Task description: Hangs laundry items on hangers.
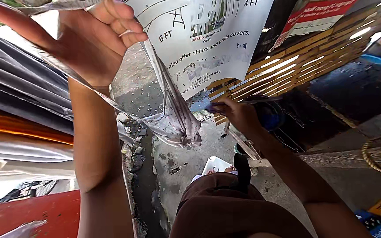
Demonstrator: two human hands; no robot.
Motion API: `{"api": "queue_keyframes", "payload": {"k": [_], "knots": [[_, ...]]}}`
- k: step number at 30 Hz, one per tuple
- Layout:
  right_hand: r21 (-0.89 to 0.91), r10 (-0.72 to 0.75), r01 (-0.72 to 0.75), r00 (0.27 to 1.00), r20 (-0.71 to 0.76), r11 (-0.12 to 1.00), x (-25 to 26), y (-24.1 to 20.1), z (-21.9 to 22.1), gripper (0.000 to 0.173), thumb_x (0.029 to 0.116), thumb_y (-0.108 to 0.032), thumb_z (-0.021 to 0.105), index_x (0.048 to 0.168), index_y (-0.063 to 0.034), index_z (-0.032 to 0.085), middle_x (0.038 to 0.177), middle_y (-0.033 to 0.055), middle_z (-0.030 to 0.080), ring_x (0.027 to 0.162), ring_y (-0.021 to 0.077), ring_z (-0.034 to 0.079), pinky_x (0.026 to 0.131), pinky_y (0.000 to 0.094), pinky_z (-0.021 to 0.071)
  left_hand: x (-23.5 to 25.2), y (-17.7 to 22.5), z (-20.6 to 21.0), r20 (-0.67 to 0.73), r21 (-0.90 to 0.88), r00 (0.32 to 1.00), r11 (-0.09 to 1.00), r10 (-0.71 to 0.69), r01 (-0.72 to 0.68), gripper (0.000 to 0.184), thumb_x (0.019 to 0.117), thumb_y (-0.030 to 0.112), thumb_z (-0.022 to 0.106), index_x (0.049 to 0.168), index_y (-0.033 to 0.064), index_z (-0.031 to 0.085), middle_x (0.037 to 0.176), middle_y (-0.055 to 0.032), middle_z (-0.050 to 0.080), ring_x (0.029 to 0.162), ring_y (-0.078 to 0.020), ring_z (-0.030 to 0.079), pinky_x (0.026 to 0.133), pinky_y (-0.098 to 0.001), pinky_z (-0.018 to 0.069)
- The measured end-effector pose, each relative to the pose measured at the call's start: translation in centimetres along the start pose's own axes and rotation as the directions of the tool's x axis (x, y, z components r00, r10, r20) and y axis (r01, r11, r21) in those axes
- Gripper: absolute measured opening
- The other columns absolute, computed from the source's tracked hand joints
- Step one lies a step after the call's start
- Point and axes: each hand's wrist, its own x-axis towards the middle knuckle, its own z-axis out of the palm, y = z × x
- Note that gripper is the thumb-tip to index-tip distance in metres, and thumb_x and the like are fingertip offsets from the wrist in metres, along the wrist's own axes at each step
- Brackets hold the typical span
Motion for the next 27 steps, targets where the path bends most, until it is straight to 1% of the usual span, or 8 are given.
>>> {"api": "queue_keyframes", "payload": {"k": [4,6,10,14,16,21,24,27], "knots": [[0.048,0.001,0.002,0.998,-0.068,0.999,0.5,-1.3,-5.5,0.038,0.107,-0.033,0.053,0.126,-0.0035,0.068,0.085,0.0122,0.075,0.073,0.0277,0.074,0.07,0.0541,0.0592,-0.6,-0.5,0.4,0.0,-0.058,1.0,0.998,-0.009,0.009,0.071,0.0841,0.086,0.039,0.109,0.0214,0.054,0.095,-0.0009,0.072,0.094,-0.0235,0.07,0.094,-0.0502,0.055],[-0.065,0.031,-0.03,1.0,0.004,0.997,0.7,-2.2,-7.6,0.038,0.1053,-0.037,0.055,0.116,-0.0046,0.073,0.072,0.0124,0.069,0.062,0.0293,0.066,0.061,0.0558,0.0515,-0.8,-0.9,0.7,-0.014,-0.163,0.998,0.985,-0.058,0.055,0.079,0.0794,0.092,0.032,0.105,0.0215,0.056,0.084,0.0,0.067,0.087,-0.0214,0.067,0.092,-0.0475,0.054],[-0.138,-0.001,0.022,0.989,0.15,0.99,1.2,-1.5,-8.2,0.033,0.0979,-0.027,0.068,0.09,0.0047,0.073,0.088,0.0213,0.063,0.083,0.039,0.064,0.072,0.0585,0.0495,-0.7,-0.7,1.7,0.054,-0.329,0.983,0.926,-0.177,0.185,0.082,0.0778,0.093,0.035,0.109,0.0218,0.063,0.072,0.0027,0.062,0.07,-0.0152,0.065,0.072,-0.0368,0.0589],[0.285,-0.079,-0.007,0.954,0.288,0.959,2.7,-0.4,-6.5,0.033,0.1078,-0.02,0.051,0.123,0.0069,0.062,0.112,0.0178,0.066,0.099,0.0213,0.065,0.09,0.0401,0.0537,0.1,0.7,3.4,0.218,-0.061,0.861,0.874,-0.46,0.482,0.03,0.1103,0.043,0.029,0.115,0.0276,0.055,0.092,0.0098,0.075,0.039,0.0036,0.049,0.032,-0.0134,0.0387],[0.446,-0.111,-0.001,0.968,0.225,0.895,3.7,-0.6,-4.7,0.035,0.1092,-0.023,0.046,0.128,0.0049,0.056,0.1,0.0112,0.067,0.084,0.0112,0.068,0.078,0.0305,0.0588,1.0,0.7,5.0,0.257,0.243,0.793,0.831,-0.553,0.501,0.018,0.1049,0.021,0.045,0.118,0.0214,0.056,0.08,0.0158,0.066,0.047,0.007,0.046,0.039,-0.0099,0.0372],[0.645,-0.372,0.115,0.886,0.277,0.755,5.4,-3.8,-3.0,0.035,0.0956,-0.015,0.065,0.124,0.0043,0.058,0.091,0.0009,0.066,0.074,-0.0023,0.057,0.069,0.0171,0.0497,2.5,-1.3,9.4,0.403,0.559,0.632,0.725,-0.662,0.403,0.02,0.0901,0.003,0.067,0.11,0.0013,0.064,0.073,0.0028,0.068,0.061,0.0005,0.063,0.058,-0.0159,0.0544],[0.75,-0.408,-0.215,0.729,0.549,0.625,5.9,-4.0,-4.2,0.012,0.0987,-0.008,0.058,0.107,-0.0077,0.066,0.062,-0.0136,0.053,0.046,-0.009,0.039,0.044,0.0096,0.0348,2.5,-1.9,9.7,0.341,0.594,0.683,0.712,-0.646,0.376,0.03,0.0853,0.006,0.074,0.114,0.0015,0.065,0.067,0.005,0.062,0.056,0.0023,0.056,0.053,-0.0135,0.0474],[0.793,-0.572,-0.477,0.553,0.607,0.38,6.0,-2.2,-4.6,0.015,0.0953,-0.022,0.059,0.104,-0.015,0.069,0.052,-0.0177,0.047,0.039,-0.0093,0.038,0.038,0.0096,0.0327,1.8,-2.5,8.7,0.353,0.522,0.783,0.802,-0.512,0.29,0.036,0.0814,0.016,0.081,0.111,0.0036,0.064,0.068,0.0114,0.055,0.057,0.0066,0.049,0.051,-0.0088,0.0393]]}}
